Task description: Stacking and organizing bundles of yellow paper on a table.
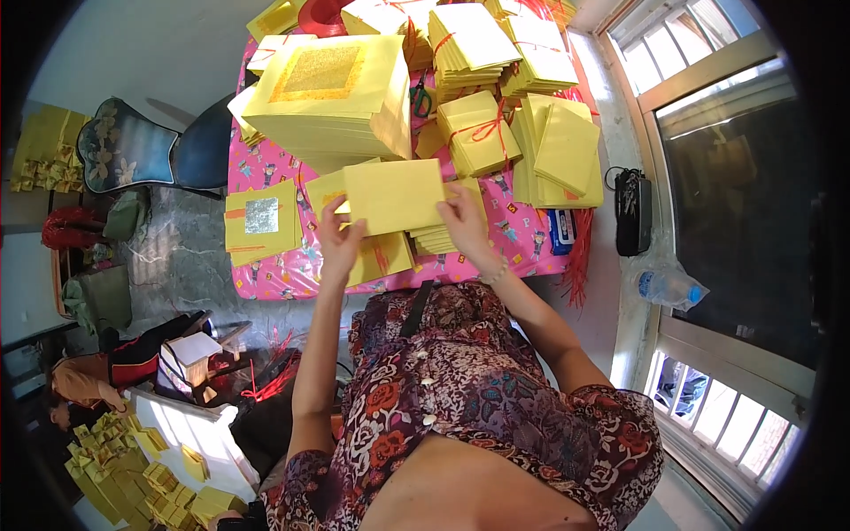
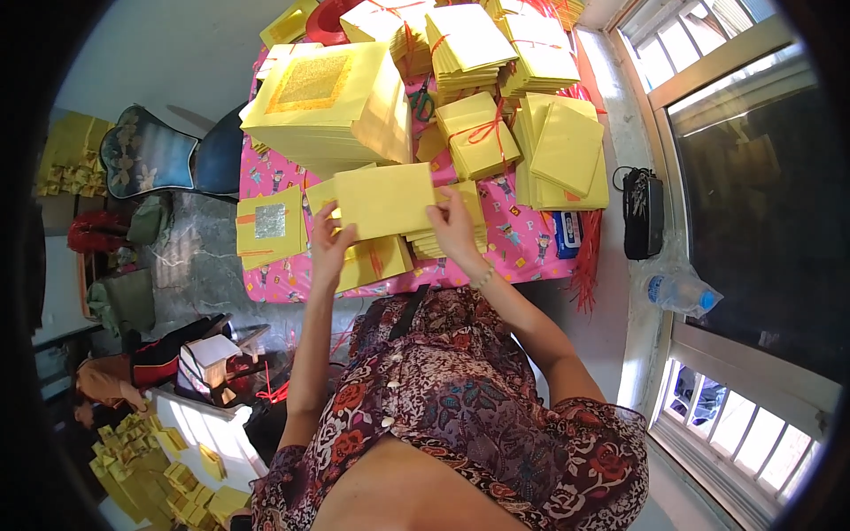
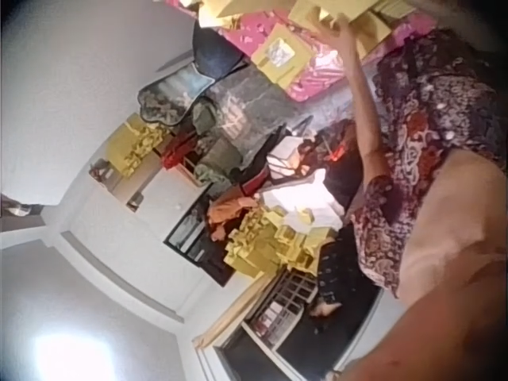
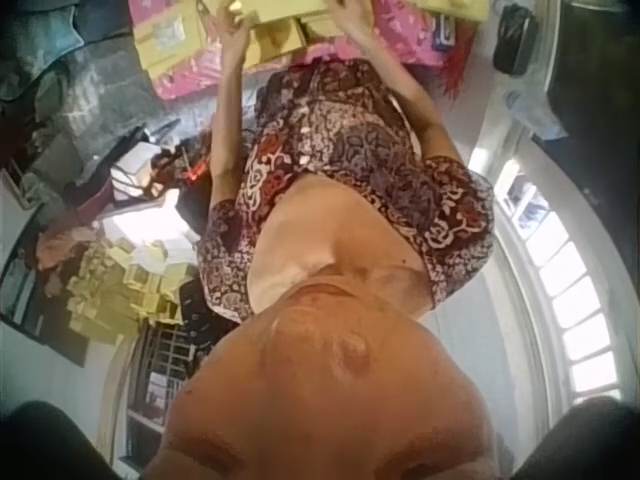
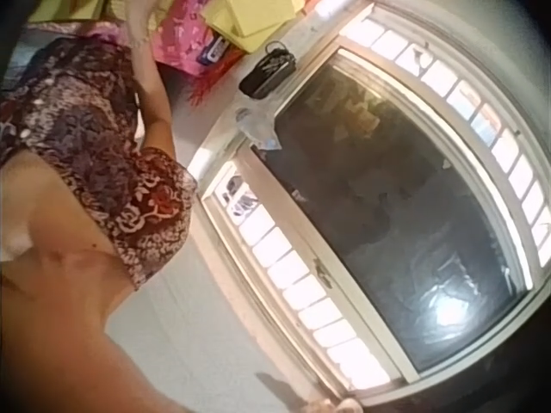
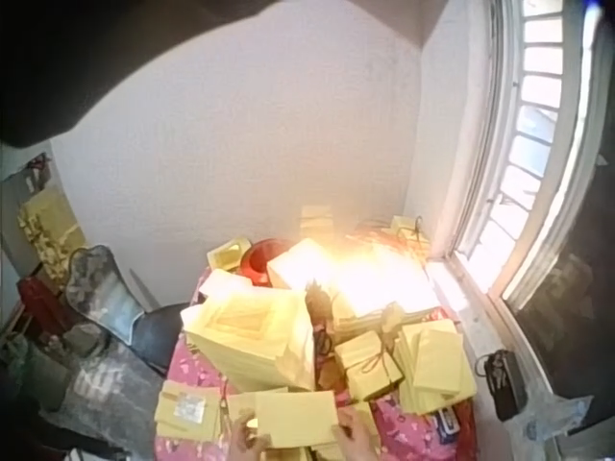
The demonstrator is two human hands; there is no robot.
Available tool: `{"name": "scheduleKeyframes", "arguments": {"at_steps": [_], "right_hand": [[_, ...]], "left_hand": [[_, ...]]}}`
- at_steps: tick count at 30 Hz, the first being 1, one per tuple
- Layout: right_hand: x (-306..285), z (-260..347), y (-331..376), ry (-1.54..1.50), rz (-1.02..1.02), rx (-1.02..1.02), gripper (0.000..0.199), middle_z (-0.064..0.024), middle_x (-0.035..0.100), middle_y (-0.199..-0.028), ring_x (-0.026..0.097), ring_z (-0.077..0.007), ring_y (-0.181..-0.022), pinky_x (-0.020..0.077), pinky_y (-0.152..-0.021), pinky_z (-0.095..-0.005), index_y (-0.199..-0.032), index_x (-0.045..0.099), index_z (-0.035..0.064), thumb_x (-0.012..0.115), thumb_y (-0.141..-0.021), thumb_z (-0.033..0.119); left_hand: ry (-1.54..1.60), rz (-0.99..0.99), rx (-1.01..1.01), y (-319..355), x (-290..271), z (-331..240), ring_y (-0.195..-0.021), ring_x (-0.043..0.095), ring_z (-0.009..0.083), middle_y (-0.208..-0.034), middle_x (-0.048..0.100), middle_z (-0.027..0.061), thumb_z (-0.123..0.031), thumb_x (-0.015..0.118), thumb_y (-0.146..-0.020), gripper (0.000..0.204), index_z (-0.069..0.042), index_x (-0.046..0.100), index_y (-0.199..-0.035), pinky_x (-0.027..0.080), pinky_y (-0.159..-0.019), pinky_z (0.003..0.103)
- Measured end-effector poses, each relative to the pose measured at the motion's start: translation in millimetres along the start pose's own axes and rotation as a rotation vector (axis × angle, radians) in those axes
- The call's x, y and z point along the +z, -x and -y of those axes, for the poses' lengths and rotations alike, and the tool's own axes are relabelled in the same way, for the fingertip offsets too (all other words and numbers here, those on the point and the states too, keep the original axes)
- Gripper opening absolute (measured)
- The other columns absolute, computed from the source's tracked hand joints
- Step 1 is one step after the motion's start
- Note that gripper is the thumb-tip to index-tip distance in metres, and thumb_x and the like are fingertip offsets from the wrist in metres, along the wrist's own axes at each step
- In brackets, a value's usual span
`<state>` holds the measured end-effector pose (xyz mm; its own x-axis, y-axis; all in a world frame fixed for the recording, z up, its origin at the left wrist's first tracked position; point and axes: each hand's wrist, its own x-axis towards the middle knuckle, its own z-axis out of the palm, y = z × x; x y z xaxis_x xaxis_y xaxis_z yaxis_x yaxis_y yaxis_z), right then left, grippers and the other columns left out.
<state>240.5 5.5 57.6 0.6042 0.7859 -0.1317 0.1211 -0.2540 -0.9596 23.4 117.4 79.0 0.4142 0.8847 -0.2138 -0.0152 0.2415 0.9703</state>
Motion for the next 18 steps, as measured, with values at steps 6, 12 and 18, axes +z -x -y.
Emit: {"name": "scheduleKeyframes", "arguments": {"at_steps": [6,12,18], "right_hand": [[-51,-4,3,0.383,-0.147,-0.098,0.034,-0.0209,0.063,-0.098,0.064,-0.0357,-0.086,0.0514,-0.074,-0.0434,-0.124,0.050,0.0018,0.057,-0.092,0.011],[-50,-45,6,0.595,-0.135,-0.073,0.032,-0.0241,0.062,-0.098,0.062,-0.0430,-0.089,0.0489,-0.076,-0.0512,-0.121,0.046,0.0038,0.055,-0.090,0.007],[-55,-68,13,0.589,-0.126,-0.065,0.033,-0.0260,0.063,-0.098,0.062,-0.0465,-0.090,0.0479,-0.078,-0.0542,-0.122,0.045,0.0054,0.054,-0.090,0.008]], "left_hand": [[-0.792,0.169,0.114,-11,80,-11,-0.087,0.068,0.0365,-0.104,0.062,0.0258,0.000,0.059,-0.083,0.078,-0.005,0.019,-0.149,0.056,-0.072,0.042],[-1.267,0.250,0.068,-20,110,17,-0.085,0.066,0.0414,-0.096,0.061,0.0263,-0.002,0.063,-0.080,0.087,0.004,0.011,-0.150,0.055,-0.069,0.046],[-1.516,0.278,0.421,-11,115,34,-0.097,0.059,0.0340,-0.108,0.055,0.0202,-0.004,0.066,-0.077,0.063,0.003,0.042,-0.135,0.058,-0.073,0.036]]}}
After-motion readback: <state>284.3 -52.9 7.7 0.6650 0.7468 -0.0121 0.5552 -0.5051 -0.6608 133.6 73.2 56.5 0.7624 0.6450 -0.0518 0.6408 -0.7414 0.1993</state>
